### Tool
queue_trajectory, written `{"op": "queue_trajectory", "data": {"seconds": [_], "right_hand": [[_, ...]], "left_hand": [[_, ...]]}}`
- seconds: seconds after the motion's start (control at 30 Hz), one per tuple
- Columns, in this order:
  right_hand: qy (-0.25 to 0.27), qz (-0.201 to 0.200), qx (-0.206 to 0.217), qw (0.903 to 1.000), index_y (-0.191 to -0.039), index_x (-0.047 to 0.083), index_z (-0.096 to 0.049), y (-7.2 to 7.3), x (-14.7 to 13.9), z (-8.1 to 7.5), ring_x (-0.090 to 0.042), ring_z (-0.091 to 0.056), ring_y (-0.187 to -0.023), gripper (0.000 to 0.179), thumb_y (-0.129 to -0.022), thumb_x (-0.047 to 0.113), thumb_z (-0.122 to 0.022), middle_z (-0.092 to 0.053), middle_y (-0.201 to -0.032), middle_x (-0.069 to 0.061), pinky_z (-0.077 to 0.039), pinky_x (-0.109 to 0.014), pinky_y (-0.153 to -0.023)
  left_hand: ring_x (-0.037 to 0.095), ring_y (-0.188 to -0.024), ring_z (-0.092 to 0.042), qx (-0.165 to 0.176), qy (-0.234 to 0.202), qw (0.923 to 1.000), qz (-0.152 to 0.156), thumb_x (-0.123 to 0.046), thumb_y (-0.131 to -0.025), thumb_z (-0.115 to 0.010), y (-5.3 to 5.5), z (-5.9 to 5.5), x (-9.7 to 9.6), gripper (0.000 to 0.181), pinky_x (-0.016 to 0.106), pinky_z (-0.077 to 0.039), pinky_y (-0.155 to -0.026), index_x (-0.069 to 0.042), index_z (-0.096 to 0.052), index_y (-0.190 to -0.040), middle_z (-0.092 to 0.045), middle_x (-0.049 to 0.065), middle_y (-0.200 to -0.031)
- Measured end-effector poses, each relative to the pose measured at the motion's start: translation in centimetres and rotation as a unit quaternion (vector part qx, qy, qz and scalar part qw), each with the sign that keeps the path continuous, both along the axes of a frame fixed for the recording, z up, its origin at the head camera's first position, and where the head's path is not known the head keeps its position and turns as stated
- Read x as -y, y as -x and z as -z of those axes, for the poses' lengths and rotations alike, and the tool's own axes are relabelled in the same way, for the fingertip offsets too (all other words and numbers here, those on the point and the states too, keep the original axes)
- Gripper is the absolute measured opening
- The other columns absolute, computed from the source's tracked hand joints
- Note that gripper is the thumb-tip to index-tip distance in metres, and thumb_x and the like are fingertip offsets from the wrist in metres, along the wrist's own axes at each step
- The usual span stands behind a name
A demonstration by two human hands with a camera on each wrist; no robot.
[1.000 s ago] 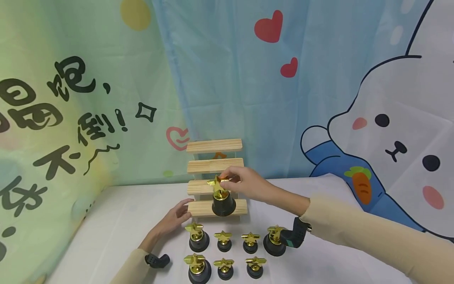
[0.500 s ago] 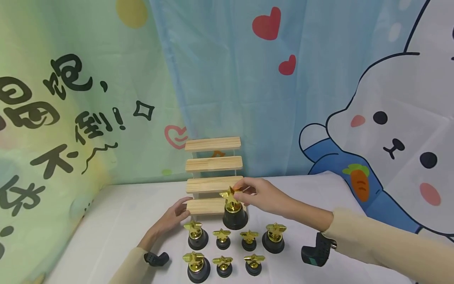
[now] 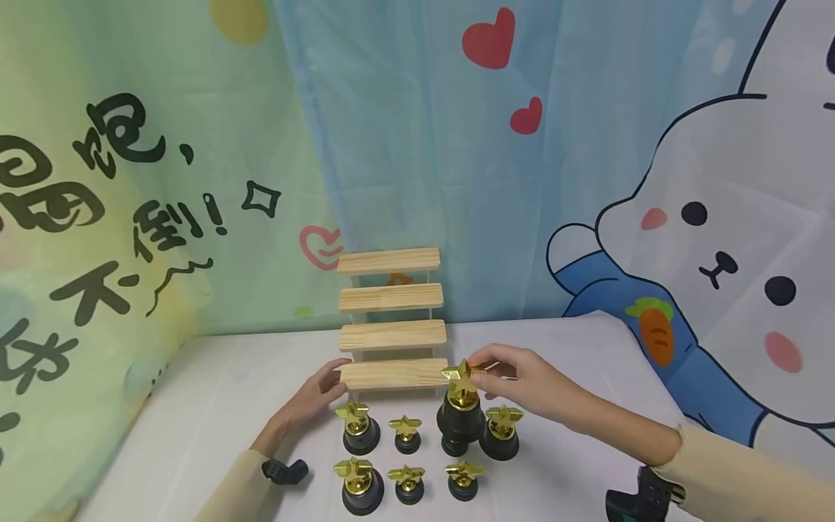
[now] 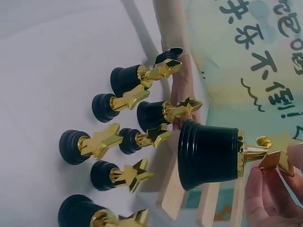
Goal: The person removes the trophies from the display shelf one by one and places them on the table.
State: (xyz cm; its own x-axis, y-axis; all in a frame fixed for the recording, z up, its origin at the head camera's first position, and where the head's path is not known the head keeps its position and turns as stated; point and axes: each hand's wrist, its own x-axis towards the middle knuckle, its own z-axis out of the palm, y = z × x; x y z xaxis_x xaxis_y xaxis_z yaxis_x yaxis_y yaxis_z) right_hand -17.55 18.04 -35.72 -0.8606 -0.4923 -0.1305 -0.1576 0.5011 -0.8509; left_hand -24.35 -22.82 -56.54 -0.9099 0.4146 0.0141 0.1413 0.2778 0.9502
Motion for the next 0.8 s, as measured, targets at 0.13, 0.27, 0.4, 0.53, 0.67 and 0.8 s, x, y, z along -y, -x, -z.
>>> {"op": "queue_trajectory", "data": {"seconds": [0.13,0.27,0.4,0.53,0.67,0.8], "right_hand": [[0.009,0.008,0.009,0.9999,-0.123,0.003,-0.058,-0.6,-1.3,0.6,-0.016,-0.065,-0.091,0.04,-0.094,0.029,-0.064,-0.062,-0.118,-0.014,-0.056,-0.024,-0.077],[0.012,0.011,0.009,0.9998,-0.123,0.001,-0.057,-1.3,-2.7,1.3,-0.016,-0.065,-0.09,0.038,-0.096,0.027,-0.061,-0.062,-0.117,-0.017,-0.055,-0.024,-0.077],[0.007,0.017,0.011,0.9998,-0.123,0.0,-0.057,-2.2,-3.9,2.0,-0.01,-0.065,-0.086,0.036,-0.097,0.025,-0.059,-0.063,-0.117,-0.017,-0.055,-0.024,-0.075],[-0.003,0.023,0.016,0.9996,-0.124,0.0,-0.056,-2.8,-4.9,2.5,-0.008,-0.064,-0.084,0.035,-0.098,0.024,-0.058,-0.062,-0.119,-0.018,-0.055,-0.025,-0.074],[-0.013,0.023,0.027,0.9993,-0.124,0.0,-0.056,-3.1,-5.5,3.2,-0.008,-0.064,-0.084,0.036,-0.097,0.025,-0.059,-0.062,-0.12,-0.017,-0.055,-0.025,-0.074],[-0.017,0.018,0.044,0.9987,-0.124,0.0,-0.056,-3.2,-6.1,3.9,-0.009,-0.063,-0.084,0.037,-0.097,0.025,-0.059,-0.062,-0.121,-0.017,-0.055,-0.026,-0.074]], "left_hand": [[0.036,-0.125,-0.055,0.001,0.004,1.0,-0.005,-0.021,-0.1,-0.055,0.0,0.0,0.1,0.055,0.024,-0.047,-0.096,-0.011,-0.033,-0.149,-0.053,0.025,-0.138],[0.035,-0.124,-0.056,0.002,0.011,0.9999,-0.01,-0.021,-0.099,-0.056,0.0,0.0,0.0,0.055,0.029,-0.047,-0.097,-0.012,-0.034,-0.148,-0.053,0.025,-0.138],[0.034,-0.124,-0.056,0.005,0.015,0.9998,-0.008,-0.022,-0.099,-0.056,-0.1,0.2,-0.1,0.055,0.027,-0.047,-0.096,-0.013,-0.034,-0.149,-0.054,0.024,-0.138],[0.034,-0.124,-0.056,0.005,0.018,0.9998,-0.003,-0.023,-0.099,-0.056,-0.3,0.0,-0.2,0.056,0.03,-0.047,-0.097,-0.012,-0.033,-0.149,-0.054,0.024,-0.138],[0.034,-0.124,-0.056,0.002,0.024,0.9997,-0.011,-0.024,-0.099,-0.056,-0.2,-0.2,-0.1,0.056,0.037,-0.046,-0.1,-0.013,-0.033,-0.149,-0.054,0.023,-0.138],[0.033,-0.124,-0.056,0.003,0.027,0.9994,-0.02,-0.023,-0.099,-0.057,-0.1,-0.2,-0.1,0.054,0.04,-0.046,-0.101,-0.016,-0.035,-0.148,-0.055,0.022,-0.137]]}}
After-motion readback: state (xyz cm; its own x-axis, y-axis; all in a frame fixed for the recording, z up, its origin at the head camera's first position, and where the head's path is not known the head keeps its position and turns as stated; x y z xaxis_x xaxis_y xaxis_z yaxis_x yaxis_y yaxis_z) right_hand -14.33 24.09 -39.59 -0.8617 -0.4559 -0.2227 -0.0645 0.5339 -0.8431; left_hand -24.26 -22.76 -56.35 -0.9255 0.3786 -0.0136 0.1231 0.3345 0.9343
